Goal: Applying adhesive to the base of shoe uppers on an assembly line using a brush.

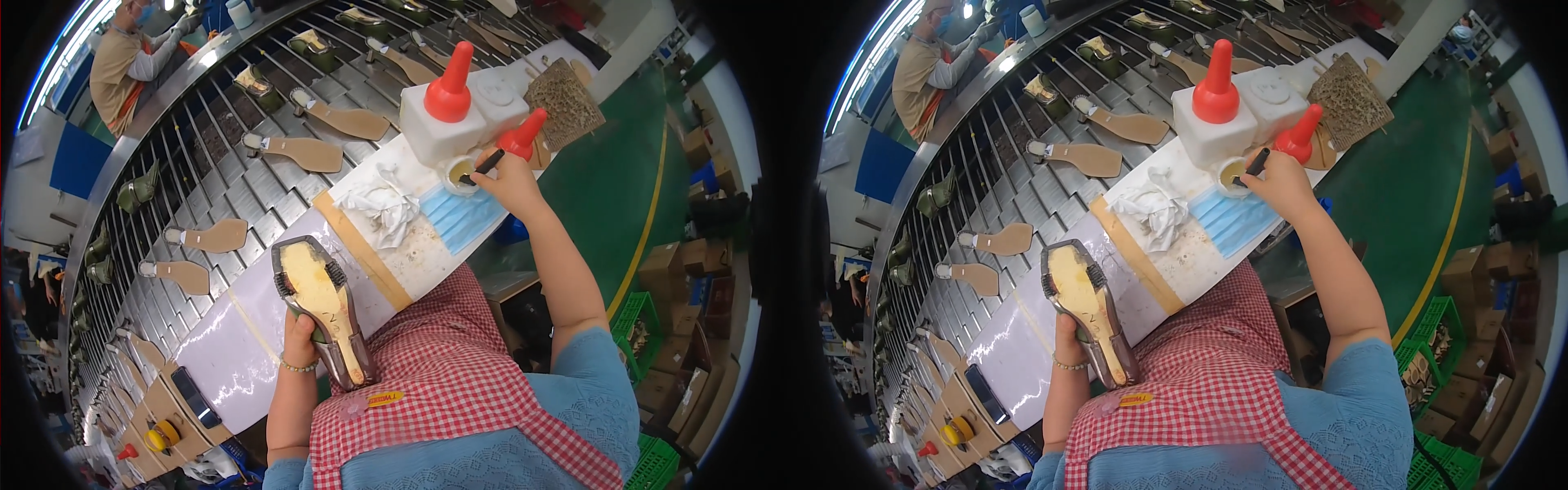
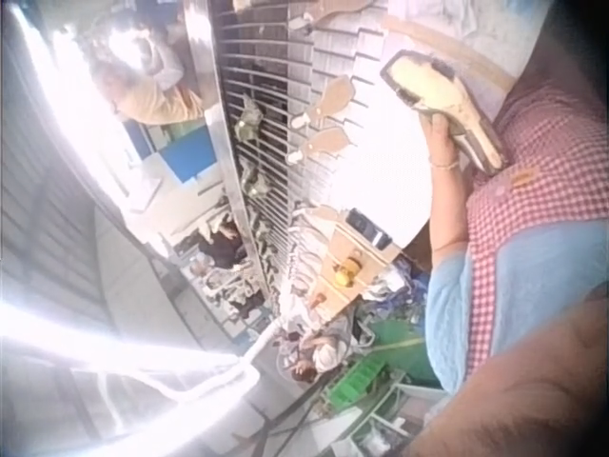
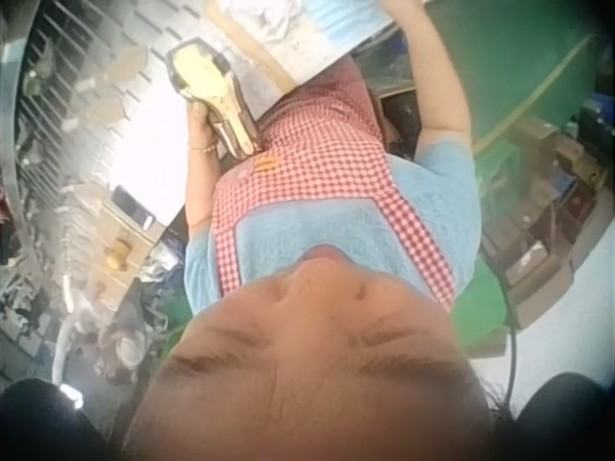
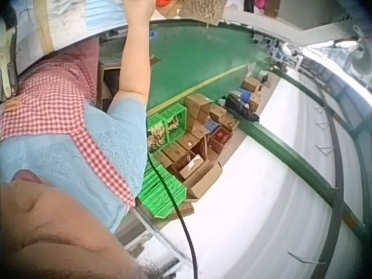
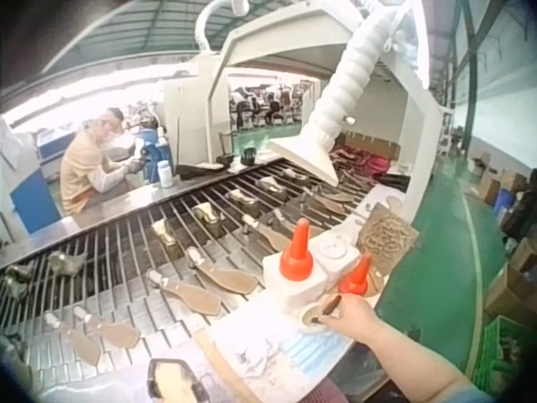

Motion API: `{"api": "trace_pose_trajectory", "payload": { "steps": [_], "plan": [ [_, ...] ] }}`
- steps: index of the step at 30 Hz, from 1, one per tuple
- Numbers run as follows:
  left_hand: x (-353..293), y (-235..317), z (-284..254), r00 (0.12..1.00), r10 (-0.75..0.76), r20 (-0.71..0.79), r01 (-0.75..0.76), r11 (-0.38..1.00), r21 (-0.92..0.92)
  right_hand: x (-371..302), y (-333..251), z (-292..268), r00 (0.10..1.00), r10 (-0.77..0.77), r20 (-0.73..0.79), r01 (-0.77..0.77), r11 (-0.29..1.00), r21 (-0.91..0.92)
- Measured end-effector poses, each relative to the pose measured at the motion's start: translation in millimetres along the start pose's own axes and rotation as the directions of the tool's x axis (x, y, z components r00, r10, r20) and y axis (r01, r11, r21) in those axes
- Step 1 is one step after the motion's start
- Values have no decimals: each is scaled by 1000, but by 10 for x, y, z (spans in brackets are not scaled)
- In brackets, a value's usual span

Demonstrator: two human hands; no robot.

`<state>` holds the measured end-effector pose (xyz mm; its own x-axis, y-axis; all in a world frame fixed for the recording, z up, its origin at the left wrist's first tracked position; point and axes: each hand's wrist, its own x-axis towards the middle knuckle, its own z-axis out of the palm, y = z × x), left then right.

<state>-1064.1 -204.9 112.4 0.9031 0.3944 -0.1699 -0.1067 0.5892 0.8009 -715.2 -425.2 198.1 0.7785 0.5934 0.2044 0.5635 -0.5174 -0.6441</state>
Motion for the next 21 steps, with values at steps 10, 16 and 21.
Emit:
{"api": "trace_pose_trajectory", "payload": {
  "steps": [10, 16, 21],
  "plan": [
    [12, -118, -159, 999, -45, 15, 45, 997, -60, -190, 357, -43, 850, 417, 320, -388, 87, 917],
    [-16, -91, -110, 997, -64, -48, 60, 995, -76, -183, 719, 259, 667, 549, 504, -466, -221, 857],
    [105, -38, 160, 990, -117, -84, 106, 986, -125, -258, 737, 27, 840, 329, 432, -314, -353, 881]
  ]
}}
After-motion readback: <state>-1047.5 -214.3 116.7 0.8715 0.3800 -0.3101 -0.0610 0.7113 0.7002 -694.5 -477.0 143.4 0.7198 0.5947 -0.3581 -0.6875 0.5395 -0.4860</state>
